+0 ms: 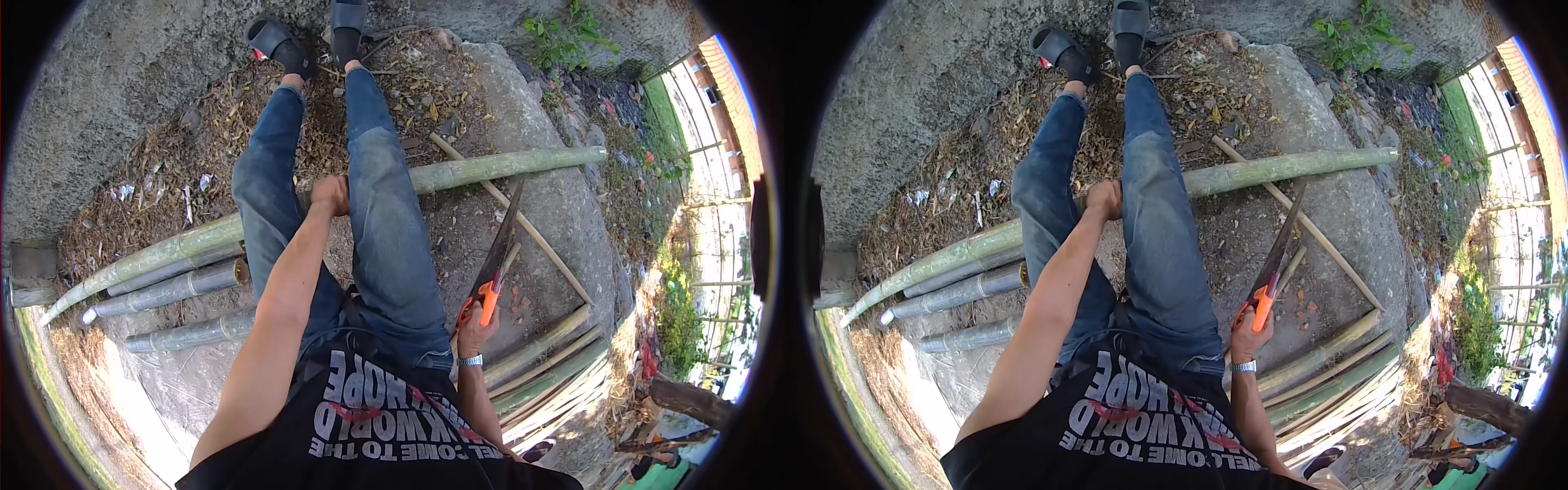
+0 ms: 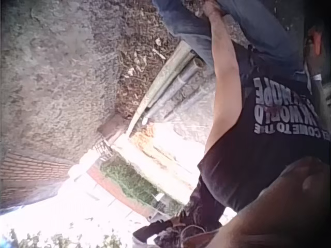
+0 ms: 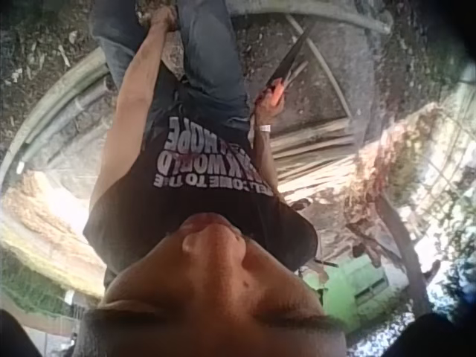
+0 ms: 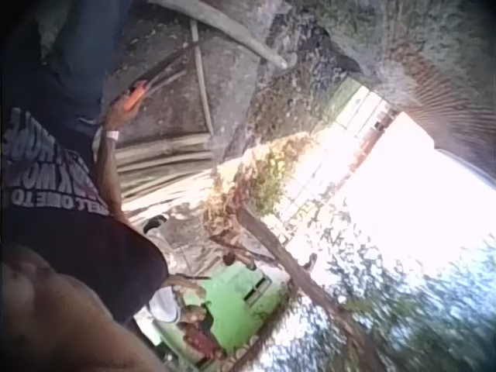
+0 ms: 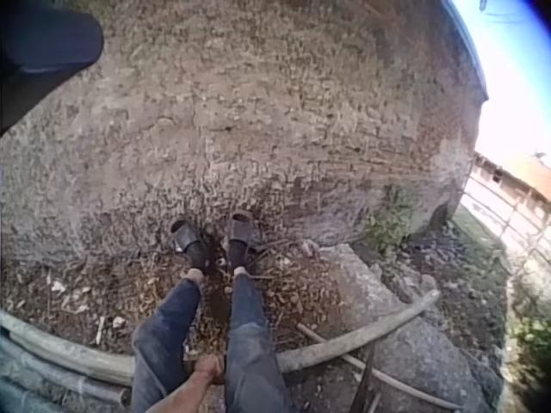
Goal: The person is using a hand saw to cut through pieces of bamboo while sitting on the ground.
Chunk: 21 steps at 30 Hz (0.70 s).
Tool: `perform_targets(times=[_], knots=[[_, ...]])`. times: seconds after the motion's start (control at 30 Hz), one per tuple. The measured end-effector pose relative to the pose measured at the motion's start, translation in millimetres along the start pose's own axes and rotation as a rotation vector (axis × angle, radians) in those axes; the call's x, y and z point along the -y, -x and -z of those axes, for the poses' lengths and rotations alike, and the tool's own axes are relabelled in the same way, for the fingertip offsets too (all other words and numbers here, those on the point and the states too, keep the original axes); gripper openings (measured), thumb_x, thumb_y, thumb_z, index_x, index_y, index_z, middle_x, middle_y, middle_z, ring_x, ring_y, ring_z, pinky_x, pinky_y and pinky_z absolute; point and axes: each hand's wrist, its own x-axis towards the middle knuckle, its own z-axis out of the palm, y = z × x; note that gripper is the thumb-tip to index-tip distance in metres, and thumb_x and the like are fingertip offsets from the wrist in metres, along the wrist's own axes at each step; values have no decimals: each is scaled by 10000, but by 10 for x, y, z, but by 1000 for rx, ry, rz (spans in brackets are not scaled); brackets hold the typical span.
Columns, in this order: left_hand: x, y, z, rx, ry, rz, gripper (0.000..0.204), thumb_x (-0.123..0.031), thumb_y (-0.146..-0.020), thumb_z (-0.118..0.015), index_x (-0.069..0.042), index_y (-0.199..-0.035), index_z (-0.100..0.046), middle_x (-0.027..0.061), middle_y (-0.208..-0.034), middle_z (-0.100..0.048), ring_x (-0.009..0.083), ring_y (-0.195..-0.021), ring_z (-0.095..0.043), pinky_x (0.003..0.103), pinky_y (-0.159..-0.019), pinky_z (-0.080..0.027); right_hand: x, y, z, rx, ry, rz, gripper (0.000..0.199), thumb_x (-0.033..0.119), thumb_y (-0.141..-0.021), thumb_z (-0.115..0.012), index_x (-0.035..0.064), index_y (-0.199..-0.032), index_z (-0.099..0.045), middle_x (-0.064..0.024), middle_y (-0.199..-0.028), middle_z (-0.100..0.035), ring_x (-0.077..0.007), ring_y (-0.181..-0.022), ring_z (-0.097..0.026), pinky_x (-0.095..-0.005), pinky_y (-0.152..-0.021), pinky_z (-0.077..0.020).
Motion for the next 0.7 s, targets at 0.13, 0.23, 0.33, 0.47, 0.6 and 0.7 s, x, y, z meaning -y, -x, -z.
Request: perform_targets(times=[0.13, 0.23, 0.33, 0.47, 0.6, 0.7], knots=[[-56, 126, 28, 69, 21, 20, 419, -350, -806, -730, -46, -1094, -711, 211, -1162, -729, 299, -1113, -714, 420, -938, -573, 236, 411, 69, 24, 56, 137, 246, 56, -896, -570, -28, -1122, -618, -29, -715, -576, -92, -570, -516, -262, -547, -451], [-177, 103, 165, 57, -44, 69, 506, -378, -733, -803, -71, -1125, -716, 161, -1166, -738, 271, -1117, -715, 426, -914, -580, 149, 312, 78, 98, 181, 232, 279, 43, -897, -549, -64, -1137, -644, -70, -807, -651, -81, -609, -561, -229, -571, -463], [-220, 151, 355, 189, -72, -7, 513, -436, -732, -794, -108, -1124, -754, 91, -1218, -732, 259, -1108, -718, 431, -916, -580, 257, 158, -105, 151, 304, 381, 230, 166, -936, -665, -46, -1026, -673, -49, -755, -640, -104, -616, -584, -255, -567, -466], [-151, -123, -48, 23, -225, -232, 353, -372, -892, -611, -139, -1108, -764, 87, -1211, -730, 275, -1053, -736, 464, -822, -606, 89, -151, -265, 222, 248, 299, 203, 194, -982, -646, -1, -928, -657, 16, -658, -579, -66, -552, -523, -235, -518, -410], [203, -509, -545, -54, -323, -156, 290, -296, -905, -599, -173, -1111, -762, 90, -1224, -723, 274, -1016, -749, 471, -781, -612, -82, -296, -451, 280, 267, 301, 253, 180, -956, -684, 12, -782, -608, -17, -618, -545, -97, -567, -496, -287, -530, -409], [273, -521, -596, 2, -406, -165, 276, -264, -895, -609, -195, -1117, -756, 97, -1193, -737, 259, -988, -758, 454, -783, -614, -139, -264, -418, 295, 316, 315, 216, 168, -937, -704, 7, -808, -639, -20, -617, -539, -97, -563, -480, -290, -532, -407]])
